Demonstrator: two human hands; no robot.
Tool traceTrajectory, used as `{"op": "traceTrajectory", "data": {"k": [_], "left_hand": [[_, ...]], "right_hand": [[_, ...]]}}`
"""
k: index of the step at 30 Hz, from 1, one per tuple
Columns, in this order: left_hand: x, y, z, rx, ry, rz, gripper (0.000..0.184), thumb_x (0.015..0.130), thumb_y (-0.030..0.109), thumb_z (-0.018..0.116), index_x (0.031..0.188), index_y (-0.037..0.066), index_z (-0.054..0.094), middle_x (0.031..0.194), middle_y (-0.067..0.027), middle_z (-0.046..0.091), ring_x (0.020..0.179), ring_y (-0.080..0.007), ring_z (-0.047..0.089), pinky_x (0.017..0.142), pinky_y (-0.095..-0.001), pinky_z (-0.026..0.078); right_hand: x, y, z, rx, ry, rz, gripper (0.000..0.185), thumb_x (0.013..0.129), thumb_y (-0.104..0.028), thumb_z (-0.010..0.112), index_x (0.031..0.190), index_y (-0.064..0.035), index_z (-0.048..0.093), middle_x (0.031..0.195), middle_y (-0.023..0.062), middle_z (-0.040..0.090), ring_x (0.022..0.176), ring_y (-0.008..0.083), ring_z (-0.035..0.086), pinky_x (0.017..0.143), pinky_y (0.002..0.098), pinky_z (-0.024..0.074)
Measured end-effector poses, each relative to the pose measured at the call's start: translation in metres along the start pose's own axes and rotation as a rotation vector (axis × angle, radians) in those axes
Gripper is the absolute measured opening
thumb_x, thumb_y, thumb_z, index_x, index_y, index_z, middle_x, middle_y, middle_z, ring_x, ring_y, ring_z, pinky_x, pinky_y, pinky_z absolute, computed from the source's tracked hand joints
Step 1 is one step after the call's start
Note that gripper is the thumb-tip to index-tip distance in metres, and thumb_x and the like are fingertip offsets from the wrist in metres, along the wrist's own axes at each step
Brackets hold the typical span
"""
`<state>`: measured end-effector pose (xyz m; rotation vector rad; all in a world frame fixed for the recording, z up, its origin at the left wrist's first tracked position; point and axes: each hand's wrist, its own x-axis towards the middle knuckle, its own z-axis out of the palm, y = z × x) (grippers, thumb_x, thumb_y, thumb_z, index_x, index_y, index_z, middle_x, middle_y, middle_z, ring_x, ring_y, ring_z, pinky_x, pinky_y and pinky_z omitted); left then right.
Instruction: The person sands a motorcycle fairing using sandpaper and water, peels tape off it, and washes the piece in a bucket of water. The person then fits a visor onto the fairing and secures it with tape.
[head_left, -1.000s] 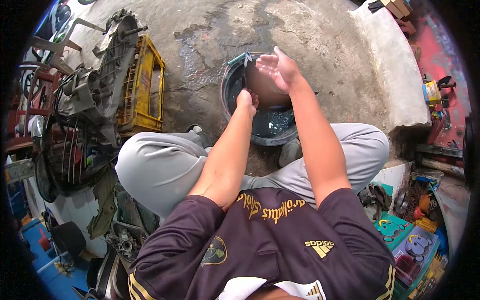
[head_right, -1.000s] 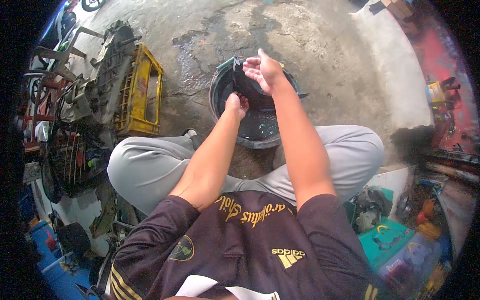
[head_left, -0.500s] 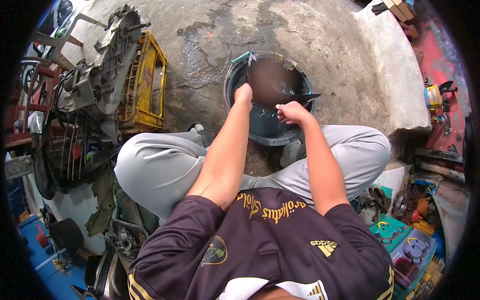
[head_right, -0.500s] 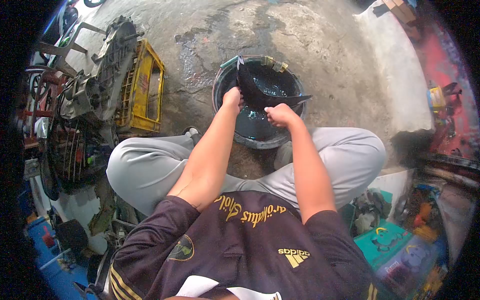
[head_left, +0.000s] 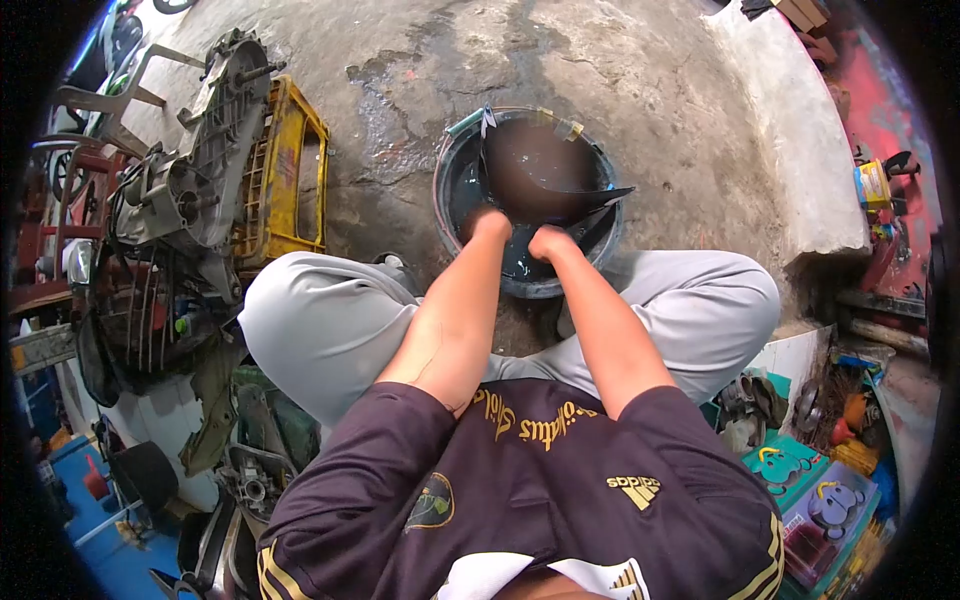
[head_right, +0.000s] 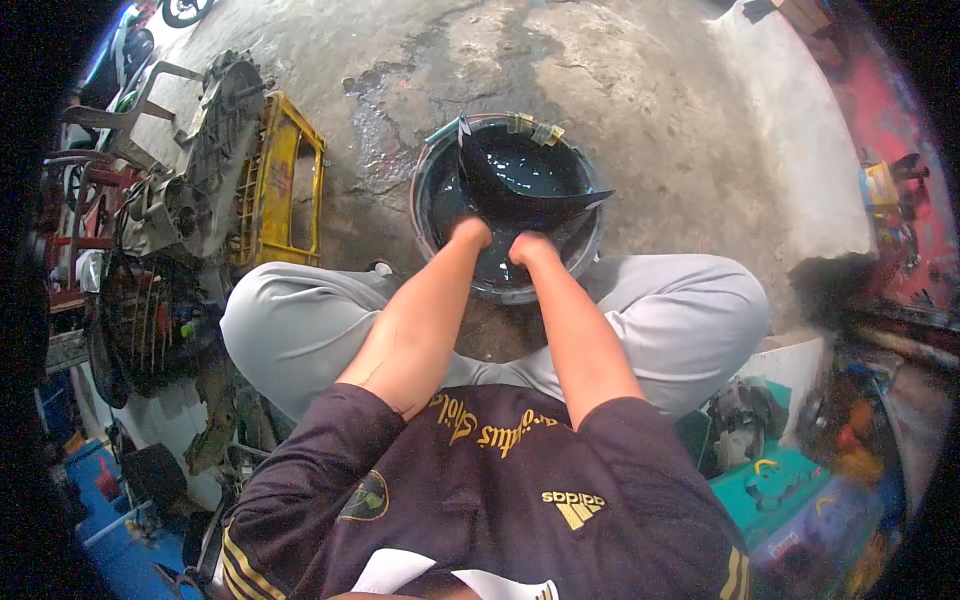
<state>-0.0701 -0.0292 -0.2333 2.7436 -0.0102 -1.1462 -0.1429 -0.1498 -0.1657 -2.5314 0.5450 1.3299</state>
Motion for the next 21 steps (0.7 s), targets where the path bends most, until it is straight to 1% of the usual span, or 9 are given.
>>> {"op": "traceTrajectory", "data": {"k": [1, 2, 4, 5, 8, 9, 12, 15, 21], "left_hand": [[-0.010, 0.000, -0.006, 0.024, 0.020, 0.006, 0.046, 0.078, 0.022, 0.082, 0.120, 0.008, 0.075, 0.133, -0.0148, 0.069, 0.128, -0.0279, 0.064, 0.102, -0.0408, 0.056], [-0.016, 0.000, -0.007, 0.049, 0.034, 0.012, 0.044, 0.078, 0.021, 0.081, 0.120, 0.008, 0.075, 0.133, -0.0160, 0.070, 0.128, -0.0294, 0.065, 0.102, -0.0411, 0.056], [0.011, -0.004, 0.006, -0.074, 0.019, 0.015, 0.043, 0.080, 0.022, 0.078, 0.120, 0.007, 0.075, 0.132, -0.0178, 0.069, 0.127, -0.0314, 0.065, 0.102, -0.0413, 0.056], [0.037, -0.006, 0.017, -0.199, 0.016, 0.025, 0.042, 0.081, 0.023, 0.075, 0.119, 0.006, 0.075, 0.131, -0.0195, 0.069, 0.126, -0.0334, 0.066, 0.102, -0.0415, 0.055], [0.038, -0.005, 0.006, -0.050, -0.015, 0.052, 0.040, 0.091, 0.025, 0.061, 0.123, 0.002, 0.072, 0.128, -0.0197, 0.071, 0.122, -0.0341, 0.068, 0.101, -0.0432, 0.055], [0.052, -0.006, 0.017, -0.043, -0.019, 0.050, 0.040, 0.091, 0.025, 0.061, 0.123, 0.002, 0.072, 0.128, -0.0197, 0.071, 0.122, -0.0341, 0.068, 0.101, -0.0432, 0.055], [0.086, -0.007, 0.047, -0.710, -0.285, -0.376, 0.045, 0.097, 0.026, 0.053, 0.132, 0.001, 0.066, 0.131, -0.0184, 0.070, 0.120, -0.0331, 0.068, 0.099, -0.0452, 0.055], [0.084, -0.007, 0.058, -1.240, -0.056, -0.477, 0.055, 0.104, 0.032, 0.041, 0.146, -0.001, 0.054, 0.146, -0.0182, 0.059, 0.128, -0.0320, 0.061, 0.101, -0.0497, 0.050], [0.049, -0.007, 0.024, -1.233, -0.118, -0.491, 0.056, 0.103, 0.031, 0.041, 0.149, 0.000, 0.050, 0.149, -0.0174, 0.056, 0.131, -0.0335, 0.058, 0.104, -0.0481, 0.046]], "right_hand": [[0.000, 0.005, 0.009, 0.047, 0.222, -0.003, 0.033, 0.072, -0.011, 0.064, 0.099, -0.0008, 0.080, 0.113, 0.0240, 0.074, 0.104, 0.0343, 0.074, 0.089, 0.0425, 0.0583], [0.011, 0.010, 0.008, 0.048, 0.216, -0.007, 0.033, 0.072, -0.011, 0.064, 0.099, -0.0008, 0.080, 0.113, 0.0240, 0.074, 0.104, 0.0343, 0.074, 0.089, 0.0425, 0.0583], [0.031, 0.021, 0.005, 0.229, 0.062, -0.062, 0.039, 0.087, -0.020, 0.058, 0.118, -0.0069, 0.077, 0.137, 0.0220, 0.064, 0.127, 0.0342, 0.064, 0.104, 0.0454, 0.0514], [0.026, 0.021, 0.005, 0.431, 0.027, -0.010, 0.044, 0.093, -0.026, 0.052, 0.128, -0.0078, 0.071, 0.141, 0.0209, 0.062, 0.133, 0.0333, 0.059, 0.108, 0.0455, 0.0469], [0.018, 0.014, 0.013, 1.102, -0.056, 0.218, 0.056, 0.102, -0.035, 0.042, 0.150, -0.0052, 0.051, 0.152, 0.0167, 0.054, 0.143, 0.0317, 0.047, 0.114, 0.0487, 0.0380], [0.015, 0.009, 0.014, 1.107, -0.063, 0.221, 0.056, 0.102, -0.035, 0.042, 0.150, -0.0052, 0.051, 0.152, 0.0167, 0.054, 0.143, 0.0317, 0.047, 0.114, 0.0488, 0.0380], [-0.002, -0.002, 0.005, 1.300, -0.120, 0.267, 0.058, 0.104, -0.033, 0.039, 0.151, -0.0011, 0.045, 0.157, 0.0166, 0.047, 0.144, 0.0332, 0.044, 0.113, 0.0554, 0.0366], [0.002, 0.003, -0.001, 1.429, -0.143, 0.300, 0.059, 0.104, -0.031, 0.037, 0.153, 0.0017, 0.041, 0.160, 0.0165, 0.043, 0.144, 0.0342, 0.043, 0.112, 0.0598, 0.0356], [0.084, 0.025, 0.046, 1.374, -0.335, 0.314, 0.056, 0.104, -0.027, 0.039, 0.152, 0.0016, 0.043, 0.161, 0.0175, 0.042, 0.148, 0.0349, 0.039, 0.116, 0.0587, 0.0317]]}}
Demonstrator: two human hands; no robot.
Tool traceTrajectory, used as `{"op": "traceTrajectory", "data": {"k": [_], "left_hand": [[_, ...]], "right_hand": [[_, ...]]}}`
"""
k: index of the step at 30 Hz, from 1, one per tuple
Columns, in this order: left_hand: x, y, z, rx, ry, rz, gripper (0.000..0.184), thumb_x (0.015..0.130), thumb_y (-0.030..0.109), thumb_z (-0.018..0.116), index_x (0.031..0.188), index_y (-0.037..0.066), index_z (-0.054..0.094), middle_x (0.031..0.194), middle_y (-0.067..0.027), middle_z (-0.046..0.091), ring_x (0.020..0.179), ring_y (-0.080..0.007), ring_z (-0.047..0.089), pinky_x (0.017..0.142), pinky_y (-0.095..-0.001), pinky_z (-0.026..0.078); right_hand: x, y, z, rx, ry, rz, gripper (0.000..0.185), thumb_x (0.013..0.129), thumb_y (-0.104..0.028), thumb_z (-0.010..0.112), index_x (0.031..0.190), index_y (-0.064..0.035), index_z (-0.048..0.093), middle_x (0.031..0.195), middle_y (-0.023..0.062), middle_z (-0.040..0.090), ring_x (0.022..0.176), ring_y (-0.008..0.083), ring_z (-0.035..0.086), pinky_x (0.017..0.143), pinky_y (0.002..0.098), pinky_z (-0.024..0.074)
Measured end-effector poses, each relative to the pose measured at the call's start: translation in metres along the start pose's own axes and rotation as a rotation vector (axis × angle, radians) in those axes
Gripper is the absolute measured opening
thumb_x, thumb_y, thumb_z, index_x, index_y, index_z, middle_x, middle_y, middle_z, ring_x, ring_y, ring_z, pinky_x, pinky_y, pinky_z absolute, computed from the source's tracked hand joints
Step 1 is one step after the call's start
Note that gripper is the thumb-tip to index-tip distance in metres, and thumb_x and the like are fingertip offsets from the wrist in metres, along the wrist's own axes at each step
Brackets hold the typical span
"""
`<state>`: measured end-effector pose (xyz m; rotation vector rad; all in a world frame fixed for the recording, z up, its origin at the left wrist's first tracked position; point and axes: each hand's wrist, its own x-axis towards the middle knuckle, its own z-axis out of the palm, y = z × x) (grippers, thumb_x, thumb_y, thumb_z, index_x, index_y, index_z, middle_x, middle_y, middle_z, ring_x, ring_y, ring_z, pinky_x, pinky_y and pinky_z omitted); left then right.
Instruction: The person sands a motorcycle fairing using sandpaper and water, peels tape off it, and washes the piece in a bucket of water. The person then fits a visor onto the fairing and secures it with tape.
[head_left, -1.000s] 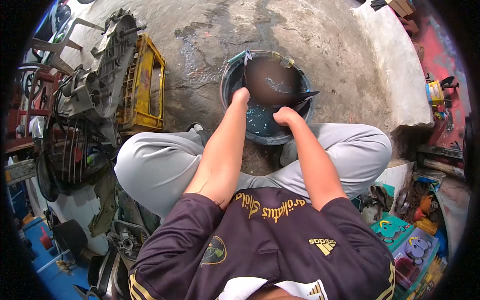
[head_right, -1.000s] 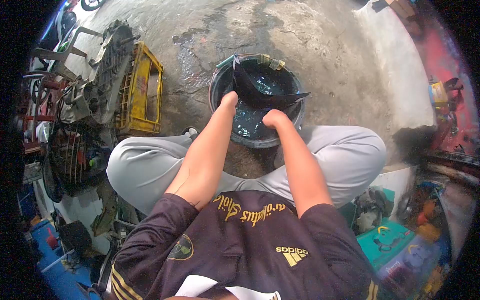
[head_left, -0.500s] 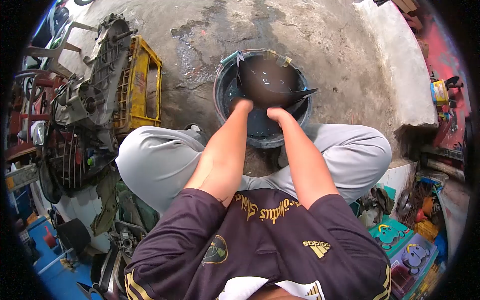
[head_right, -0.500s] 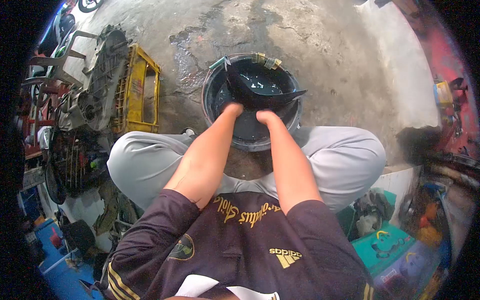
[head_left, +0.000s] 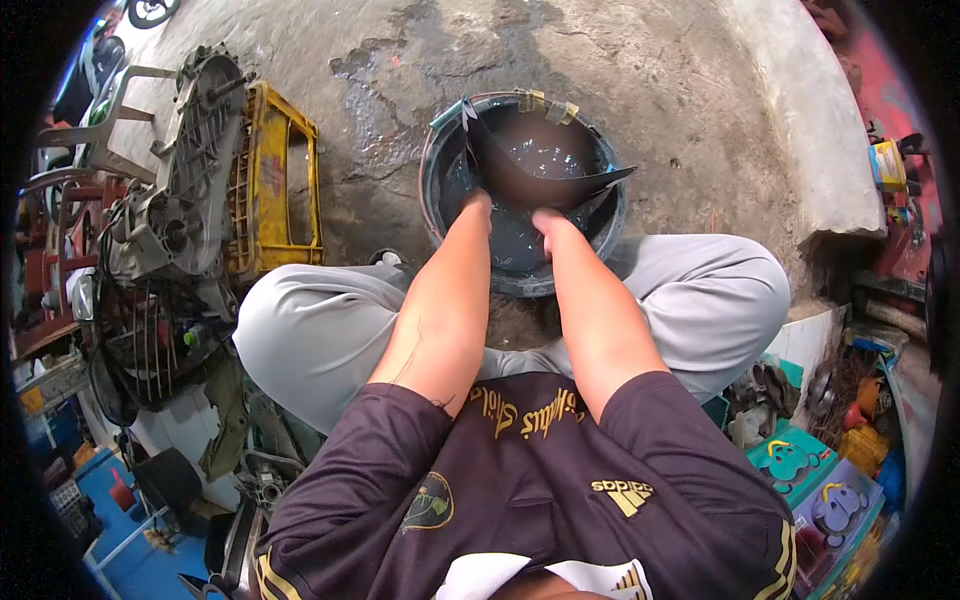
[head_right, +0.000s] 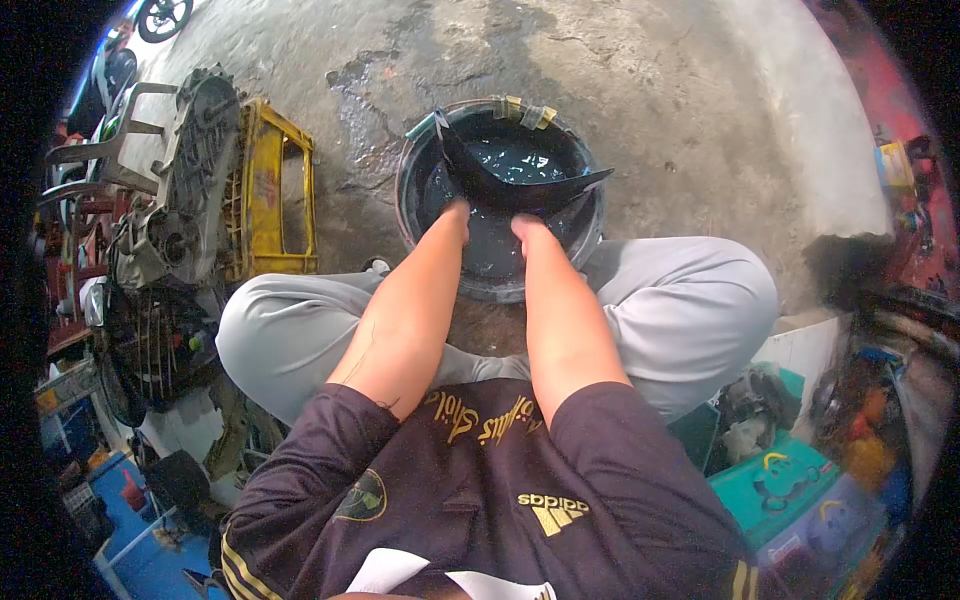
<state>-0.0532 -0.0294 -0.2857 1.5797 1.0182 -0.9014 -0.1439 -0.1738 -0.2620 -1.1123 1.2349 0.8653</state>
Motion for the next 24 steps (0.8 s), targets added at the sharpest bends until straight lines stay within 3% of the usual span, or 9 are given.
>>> {"op": "traceTrajectory", "data": {"k": [3, 6, 8, 9, 10, 11, 14, 21, 24], "left_hand": [[0.011, -0.003, 0.004, -0.038, -0.048, -0.030, 0.057, 0.102, 0.031, 0.042, 0.149, 0.000, 0.049, 0.149, -0.0179, 0.056, 0.133, -0.0345, 0.056, 0.104, -0.0476, 0.045], [-0.015, 0.007, 0.000, -0.134, -0.048, -0.069, 0.056, 0.102, 0.029, 0.042, 0.150, 0.000, 0.049, 0.152, -0.0187, 0.053, 0.135, -0.0351, 0.055, 0.106, -0.0488, 0.044], [-0.067, 0.022, -0.009, -0.094, 0.003, -0.020, 0.051, 0.102, 0.029, 0.042, 0.143, 0.000, 0.055, 0.142, -0.0182, 0.059, 0.124, -0.0342, 0.060, 0.100, -0.0480, 0.048], [-0.082, 0.023, -0.015, -0.043, 0.051, 0.019, 0.048, 0.101, 0.028, 0.043, 0.136, 0.000, 0.060, 0.132, -0.0178, 0.065, 0.113, -0.0334, 0.065, 0.094, -0.0471, 0.051], [-0.046, 0.012, -0.011, -0.331, -0.228, 0.074, 0.030, 0.098, 0.023, 0.044, 0.103, 0.006, 0.068, 0.091, -0.0120, 0.068, 0.076, -0.0261, 0.064, 0.069, -0.0411, 0.052], [-0.049, 0.012, -0.018, -0.326, -0.228, 0.072, 0.030, 0.098, 0.023, 0.044, 0.103, 0.006, 0.068, 0.091, -0.0120, 0.068, 0.076, -0.0261, 0.064, 0.069, -0.0411, 0.052], [-0.122, 0.046, -0.044, -0.398, -0.405, 0.126, 0.019, 0.090, 0.017, 0.046, 0.072, 0.015, 0.052, 0.062, -0.0022, 0.050, 0.051, -0.0180, 0.047, 0.048, -0.0334, 0.039], [-0.153, 0.104, -0.080, -0.391, -0.589, 0.245, 0.018, 0.089, 0.019, 0.054, 0.073, 0.011, 0.053, 0.068, -0.0053, 0.057, 0.062, -0.0212, 0.056, 0.057, -0.0335, 0.047], [-0.195, 0.126, -0.085, -0.235, -0.440, 0.478, 0.028, 0.096, 0.022, 0.053, 0.089, 0.000, 0.068, 0.090, -0.0168, 0.072, 0.080, -0.0265, 0.070, 0.069, -0.0352, 0.057]], "right_hand": [[-0.012, 0.001, 0.019, -0.142, 0.265, -0.062, 0.058, 0.104, -0.026, 0.041, 0.154, 0.0025, 0.039, 0.158, 0.0204, 0.046, 0.147, 0.0336, 0.041, 0.119, 0.0561, 0.0279], [-0.064, -0.003, 0.033, -0.355, 0.322, -0.143, 0.048, 0.100, -0.019, 0.050, 0.142, 0.0042, 0.054, 0.144, 0.0229, 0.058, 0.131, 0.0383, 0.057, 0.106, 0.0542, 0.0454], [-0.026, 0.004, 0.016, 0.289, -0.123, -0.073, 0.035, 0.100, -0.022, 0.054, 0.124, 0.0021, 0.061, 0.118, 0.0204, 0.070, 0.097, 0.0387, 0.071, 0.083, 0.0528, 0.0588], [-0.013, 0.000, 0.001, 0.269, -0.318, -0.012, 0.023, 0.100, -0.025, 0.057, 0.098, -0.0039, 0.066, 0.089, 0.0114, 0.072, 0.068, 0.0311, 0.070, 0.060, 0.0468, 0.0607], [-0.038, -0.006, 0.002, 0.254, -0.425, 0.006, 0.022, 0.099, -0.024, 0.057, 0.086, -0.0084, 0.064, 0.078, 0.0054, 0.068, 0.065, 0.0256, 0.068, 0.059, 0.0417, 0.0588], [-0.079, -0.018, -0.001, 0.241, -0.528, 0.024, 0.027, 0.099, -0.023, 0.057, 0.074, -0.0129, 0.062, 0.068, -0.0006, 0.065, 0.062, 0.0200, 0.066, 0.058, 0.0366, 0.0569], [-0.133, -0.028, -0.004, 0.314, -0.494, -0.036, 0.028, 0.100, -0.023, 0.057, 0.077, -0.0100, 0.066, 0.073, 0.0028, 0.069, 0.067, 0.0212, 0.069, 0.059, 0.0329, 0.0572], [-0.204, -0.058, 0.012, 0.186, -0.334, -0.254, 0.031, 0.101, -0.025, 0.053, 0.101, 0.0009, 0.071, 0.097, 0.0175, 0.076, 0.092, 0.0332, 0.076, 0.081, 0.0439, 0.0619], [-0.227, -0.073, 0.016, 0.293, -0.373, -0.365, 0.034, 0.103, -0.022, 0.054, 0.118, 0.0083, 0.060, 0.117, 0.0229, 0.067, 0.106, 0.0391, 0.070, 0.092, 0.0469, 0.0610]]}}
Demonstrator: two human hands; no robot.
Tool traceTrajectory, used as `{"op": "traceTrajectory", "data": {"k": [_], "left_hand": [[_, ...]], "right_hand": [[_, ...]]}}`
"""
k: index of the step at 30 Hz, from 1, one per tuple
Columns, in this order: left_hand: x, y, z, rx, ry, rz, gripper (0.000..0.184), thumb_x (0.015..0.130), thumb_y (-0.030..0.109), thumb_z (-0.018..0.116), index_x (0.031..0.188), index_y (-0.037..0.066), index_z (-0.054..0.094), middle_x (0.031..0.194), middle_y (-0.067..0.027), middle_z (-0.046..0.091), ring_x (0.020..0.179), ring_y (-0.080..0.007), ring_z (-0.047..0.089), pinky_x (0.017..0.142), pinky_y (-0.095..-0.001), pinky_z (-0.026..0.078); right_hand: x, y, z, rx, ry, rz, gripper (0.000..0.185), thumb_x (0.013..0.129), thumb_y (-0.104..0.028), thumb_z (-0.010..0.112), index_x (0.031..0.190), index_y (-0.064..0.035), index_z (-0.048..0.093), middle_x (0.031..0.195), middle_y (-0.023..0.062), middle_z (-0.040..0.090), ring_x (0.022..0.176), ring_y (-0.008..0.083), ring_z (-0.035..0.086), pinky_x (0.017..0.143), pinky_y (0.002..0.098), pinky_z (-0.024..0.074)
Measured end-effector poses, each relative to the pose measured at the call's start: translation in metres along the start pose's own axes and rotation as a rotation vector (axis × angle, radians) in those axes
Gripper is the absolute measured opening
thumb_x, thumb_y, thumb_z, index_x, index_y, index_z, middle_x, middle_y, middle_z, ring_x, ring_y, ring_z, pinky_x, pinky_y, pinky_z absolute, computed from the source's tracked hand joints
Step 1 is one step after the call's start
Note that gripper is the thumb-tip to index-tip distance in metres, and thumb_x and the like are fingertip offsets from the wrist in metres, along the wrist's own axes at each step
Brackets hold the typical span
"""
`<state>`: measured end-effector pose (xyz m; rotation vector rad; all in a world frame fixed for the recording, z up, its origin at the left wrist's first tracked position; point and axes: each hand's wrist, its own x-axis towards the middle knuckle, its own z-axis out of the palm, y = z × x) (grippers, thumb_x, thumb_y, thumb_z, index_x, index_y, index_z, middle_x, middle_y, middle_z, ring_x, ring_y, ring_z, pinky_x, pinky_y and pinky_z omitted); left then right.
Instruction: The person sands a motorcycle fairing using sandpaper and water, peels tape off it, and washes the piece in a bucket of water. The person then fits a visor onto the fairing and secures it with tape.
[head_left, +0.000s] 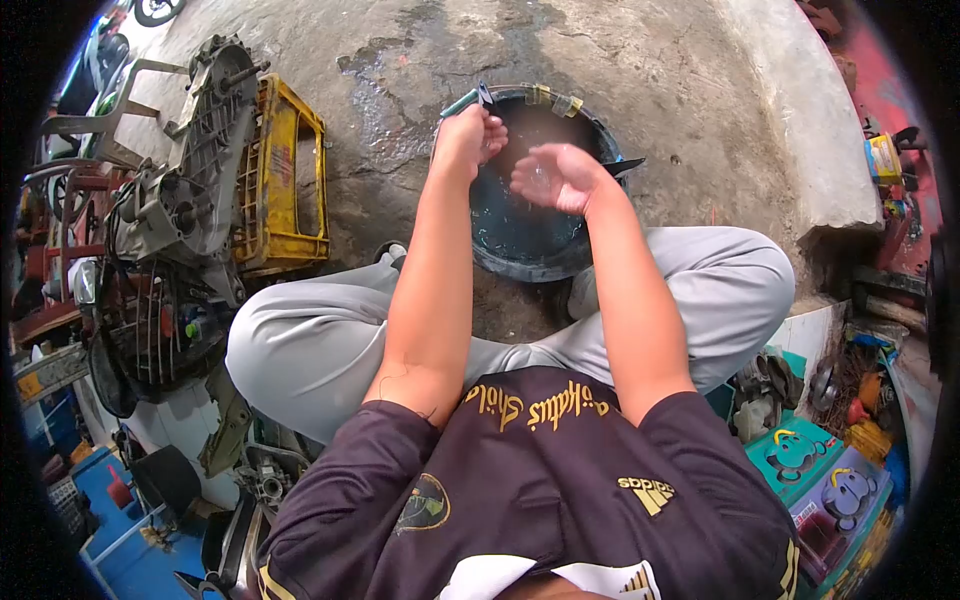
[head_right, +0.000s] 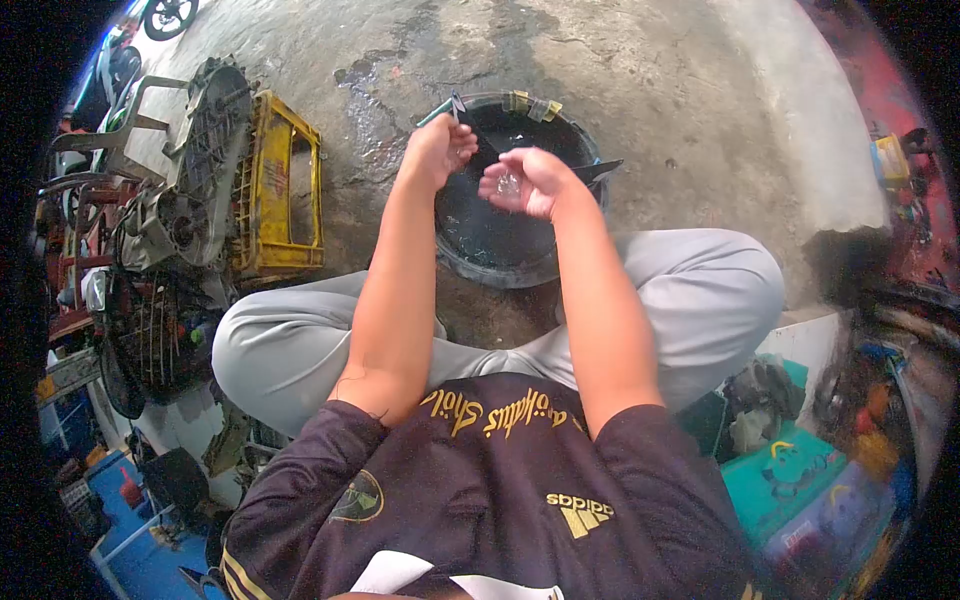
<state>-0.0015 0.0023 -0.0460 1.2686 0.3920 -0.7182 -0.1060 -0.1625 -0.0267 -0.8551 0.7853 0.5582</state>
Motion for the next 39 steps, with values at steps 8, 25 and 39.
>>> {"op": "traceTrajectory", "data": {"k": [8, 25, 39], "left_hand": [[-0.022, 0.030, 0.023, 0.273, 0.048, 0.287, 0.047, 0.105, 0.031, 0.049, 0.114, -0.010, 0.071, 0.111, -0.0220, 0.075, 0.101, -0.0289, 0.073, 0.092, -0.0367, 0.058], [-0.016, 0.045, -0.015, 0.334, 0.054, 0.111, 0.071, 0.108, 0.055, 0.037, 0.133, -0.005, 0.064, 0.135, -0.0224, 0.066, 0.126, -0.0339, 0.062, 0.107, -0.0459, 0.048], [0.002, 0.021, -0.018, 0.450, -0.083, 0.259, 0.049, 0.108, 0.039, 0.049, 0.152, 0.017, 0.053, 0.151, -0.0100, 0.056, 0.127, -0.0274, 0.058, 0.098, -0.0397, 0.049]], "right_hand": [[-0.020, -0.002, 0.010, 0.011, 0.090, -0.157, 0.038, 0.106, -0.017, 0.046, 0.127, 0.0142, 0.054, 0.125, 0.0301, 0.062, 0.112, 0.0424, 0.067, 0.099, 0.0521, 0.0578], [0.013, -0.024, 0.039, -0.067, 0.170, -0.336, 0.043, 0.110, -0.028, 0.039, 0.122, 0.0087, 0.059, 0.118, 0.0249, 0.067, 0.109, 0.0338, 0.069, 0.094, 0.0434, 0.0569], [0.053, 0.044, -0.047, -2.016, -0.148, -0.498, 0.027, 0.085, -0.014, 0.057, 0.093, 0.0014, 0.077, 0.089, 0.0169, 0.074, 0.079, 0.0258, 0.068, 0.073, 0.0395, 0.0539]]}}
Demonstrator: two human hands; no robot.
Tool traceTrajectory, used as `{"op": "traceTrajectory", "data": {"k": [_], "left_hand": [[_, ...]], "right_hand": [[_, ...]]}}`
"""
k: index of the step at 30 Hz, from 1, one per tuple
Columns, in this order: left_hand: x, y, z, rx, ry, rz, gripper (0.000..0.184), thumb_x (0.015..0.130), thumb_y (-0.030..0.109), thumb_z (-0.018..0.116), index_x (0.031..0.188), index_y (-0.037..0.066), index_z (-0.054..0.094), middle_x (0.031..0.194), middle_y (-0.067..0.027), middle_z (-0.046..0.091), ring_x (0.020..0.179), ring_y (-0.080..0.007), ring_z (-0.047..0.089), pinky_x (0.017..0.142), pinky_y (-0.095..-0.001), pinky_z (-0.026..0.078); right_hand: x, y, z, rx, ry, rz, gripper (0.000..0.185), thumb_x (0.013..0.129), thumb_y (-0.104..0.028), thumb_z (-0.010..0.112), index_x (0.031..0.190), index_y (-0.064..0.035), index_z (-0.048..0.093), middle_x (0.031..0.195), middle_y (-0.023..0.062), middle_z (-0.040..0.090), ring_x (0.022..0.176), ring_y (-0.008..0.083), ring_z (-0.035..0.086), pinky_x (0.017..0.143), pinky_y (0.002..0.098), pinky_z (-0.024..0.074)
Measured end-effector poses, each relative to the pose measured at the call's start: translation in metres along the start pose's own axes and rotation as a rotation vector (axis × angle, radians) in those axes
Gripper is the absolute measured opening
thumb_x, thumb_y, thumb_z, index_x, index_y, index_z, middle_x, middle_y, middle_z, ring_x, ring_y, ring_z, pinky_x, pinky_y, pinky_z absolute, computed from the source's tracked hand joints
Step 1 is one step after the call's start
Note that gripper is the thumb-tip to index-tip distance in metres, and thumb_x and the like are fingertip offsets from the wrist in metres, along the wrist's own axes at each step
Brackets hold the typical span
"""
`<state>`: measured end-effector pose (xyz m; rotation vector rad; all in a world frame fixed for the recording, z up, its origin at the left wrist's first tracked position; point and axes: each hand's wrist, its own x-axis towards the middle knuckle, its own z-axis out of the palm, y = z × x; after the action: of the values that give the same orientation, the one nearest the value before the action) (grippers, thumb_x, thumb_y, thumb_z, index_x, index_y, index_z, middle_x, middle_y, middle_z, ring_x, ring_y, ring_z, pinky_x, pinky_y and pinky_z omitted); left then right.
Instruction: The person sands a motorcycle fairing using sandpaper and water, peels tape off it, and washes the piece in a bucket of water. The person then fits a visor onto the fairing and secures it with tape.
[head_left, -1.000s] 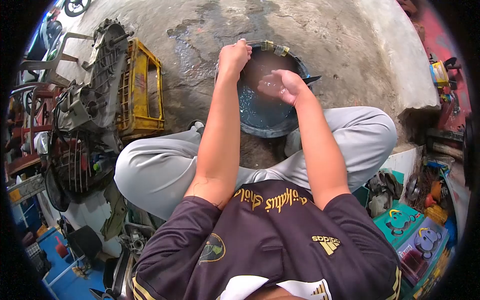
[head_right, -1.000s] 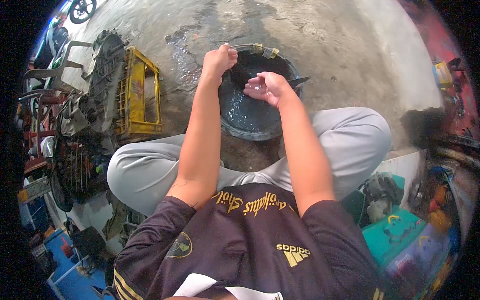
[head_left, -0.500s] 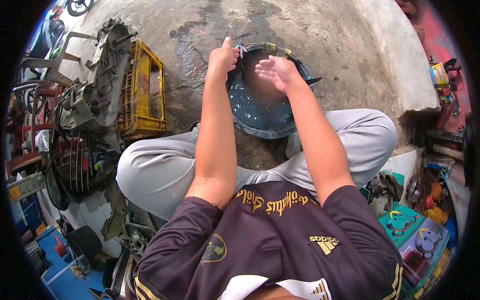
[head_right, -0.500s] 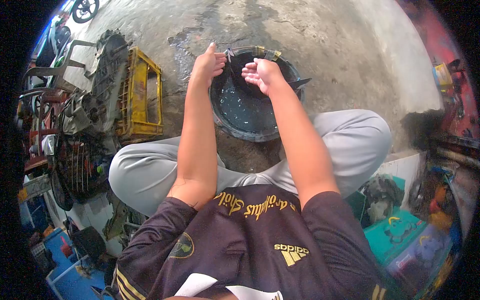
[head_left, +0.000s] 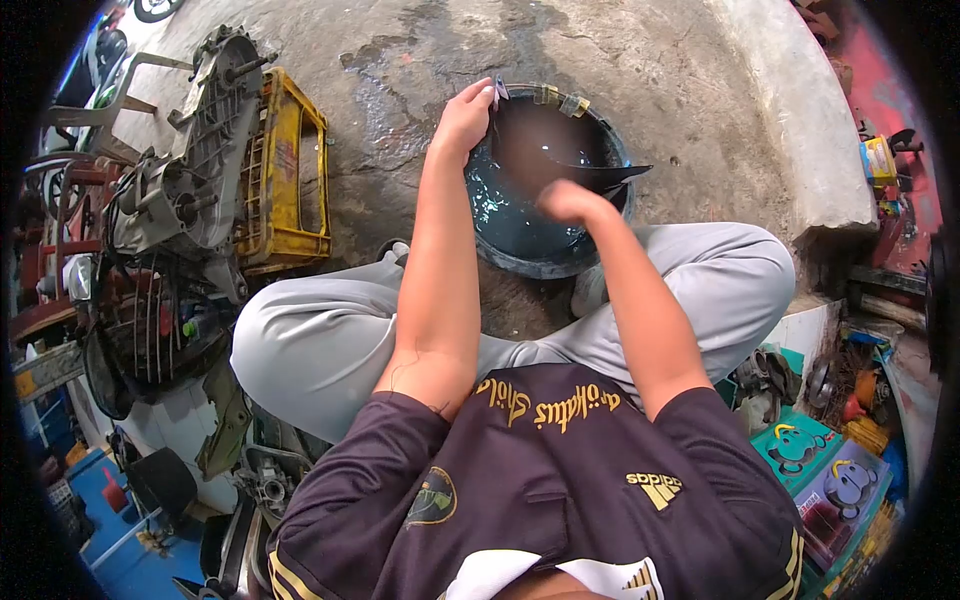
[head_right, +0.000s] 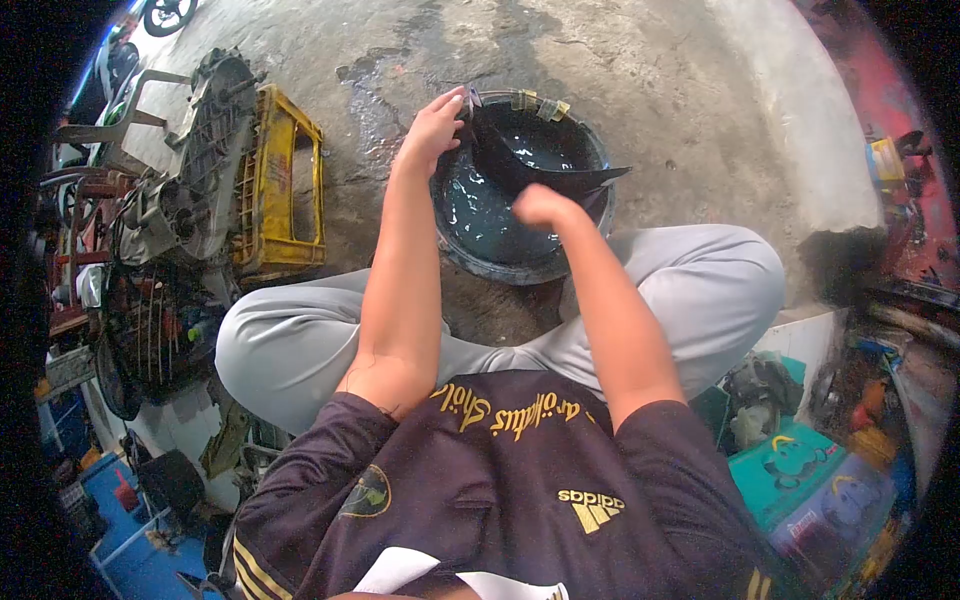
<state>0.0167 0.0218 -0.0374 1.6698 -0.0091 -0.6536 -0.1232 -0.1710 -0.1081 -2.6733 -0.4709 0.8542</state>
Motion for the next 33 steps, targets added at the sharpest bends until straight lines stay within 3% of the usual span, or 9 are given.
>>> {"op": "traceTrajectory", "data": {"k": [1, 3, 6, 9, 12, 13, 23, 29, 33], "left_hand": [[0.001, -0.002, 0.003, -0.017, 0.029, 0.065, 0.048, 0.108, 0.034, 0.050, 0.153, 0.021, 0.052, 0.153, -0.0088, 0.054, 0.126, -0.0265, 0.059, 0.096, -0.0386, 0.049], [-0.008, 0.007, 0.007, -0.056, 0.009, 0.040, 0.047, 0.108, 0.032, 0.051, 0.154, 0.021, 0.051, 0.153, -0.0080, 0.054, 0.126, -0.0264, 0.058, 0.094, -0.0376, 0.049], [-0.011, 0.005, 0.010, -0.100, -0.017, 0.014, 0.047, 0.108, 0.029, 0.051, 0.154, 0.022, 0.051, 0.154, -0.0068, 0.054, 0.124, -0.0253, 0.059, 0.089, -0.0356, 0.050], [-0.008, -0.001, 0.010, -0.141, -0.015, 0.011, 0.046, 0.108, 0.027, 0.051, 0.153, 0.021, 0.052, 0.153, -0.0058, 0.054, 0.118, -0.0230, 0.062, 0.085, -0.0336, 0.050], [-0.006, -0.009, 0.006, -0.185, -0.011, -0.003, 0.048, 0.107, 0.025, 0.050, 0.154, 0.019, 0.050, 0.152, -0.0064, 0.055, 0.108, -0.0194, 0.065, 0.084, -0.0326, 0.048], [-0.004, -0.012, 0.005, -0.211, -0.003, 0.006, 0.048, 0.107, 0.025, 0.050, 0.155, 0.018, 0.049, 0.153, -0.0071, 0.054, 0.107, -0.0191, 0.066, 0.084, -0.0321, 0.048], [-0.001, -0.014, 0.005, -0.269, -0.027, -0.027, 0.056, 0.107, 0.029, 0.044, 0.161, 0.015, 0.035, 0.154, -0.0128, 0.053, 0.141, -0.0327, 0.050, 0.110, -0.0484, 0.037], [-0.006, -0.013, 0.009, -0.255, -0.044, -0.058, 0.056, 0.108, 0.030, 0.043, 0.161, 0.015, 0.036, 0.152, -0.0119, 0.056, 0.141, -0.0328, 0.050, 0.111, -0.0478, 0.037], [-0.010, -0.013, 0.010, -0.248, -0.040, -0.027, 0.055, 0.108, 0.029, 0.043, 0.161, 0.015, 0.036, 0.152, -0.0116, 0.056, 0.141, -0.0325, 0.050, 0.111, -0.0457, 0.037]], "right_hand": [[0.002, -0.008, 0.018, 0.281, -0.070, 0.401, 0.025, 0.083, -0.015, 0.058, 0.089, 0.0001, 0.077, 0.087, 0.0196, 0.074, 0.071, 0.0294, 0.068, 0.066, 0.0424, 0.0535], [0.061, 0.095, 0.147, -0.499, -0.332, -0.174, 0.028, 0.084, -0.014, 0.055, 0.091, -0.0017, 0.079, 0.096, 0.0202, 0.076, 0.082, 0.0341, 0.075, 0.069, 0.0448, 0.0578], [0.022, -0.009, 0.081, 0.097, -0.248, 0.388, 0.035, 0.097, -0.019, 0.051, 0.106, 0.0036, 0.076, 0.112, 0.0180, 0.077, 0.102, 0.0313, 0.074, 0.084, 0.0415, 0.0588], [0.021, -0.021, 0.070, 0.862, -0.223, 0.577, 0.027, 0.098, -0.023, 0.054, 0.091, -0.0019, 0.069, 0.089, 0.0107, 0.069, 0.081, 0.0237, 0.067, 0.069, 0.0363, 0.0532], [0.014, -0.011, 0.046, 1.968, -0.672, 0.454, 0.031, 0.100, -0.027, 0.057, 0.076, -0.0075, 0.062, 0.067, 0.0033, 0.061, 0.059, 0.0161, 0.060, 0.054, 0.0311, 0.0475], [-0.005, -0.034, 0.023, 1.806, -0.408, 0.454, 0.037, 0.102, -0.032, 0.057, 0.069, -0.0149, 0.050, 0.061, -0.0038, 0.047, 0.052, 0.0091, 0.043, 0.050, 0.0239, 0.0361], [-0.005, -0.049, -0.127, 1.526, 0.269, 0.426, 0.038, 0.106, -0.030, 0.051, 0.095, -0.0012, 0.073, 0.087, 0.0123, 0.076, 0.077, 0.0254, 0.075, 0.070, 0.0362, 0.0611], [0.037, -0.031, -0.158, 1.062, 0.718, 0.264, 0.024, 0.101, -0.022, 0.062, 0.104, -0.0032, 0.076, 0.089, 0.0062, 0.076, 0.083, 0.0163, 0.072, 0.077, 0.0322, 0.0566], [0.023, -0.046, -0.156, 1.260, 0.657, 0.228, 0.026, 0.104, -0.019, 0.059, 0.114, -0.0001, 0.073, 0.106, 0.0062, 0.075, 0.097, 0.0140, 0.070, 0.084, 0.0304, 0.0557]]}}
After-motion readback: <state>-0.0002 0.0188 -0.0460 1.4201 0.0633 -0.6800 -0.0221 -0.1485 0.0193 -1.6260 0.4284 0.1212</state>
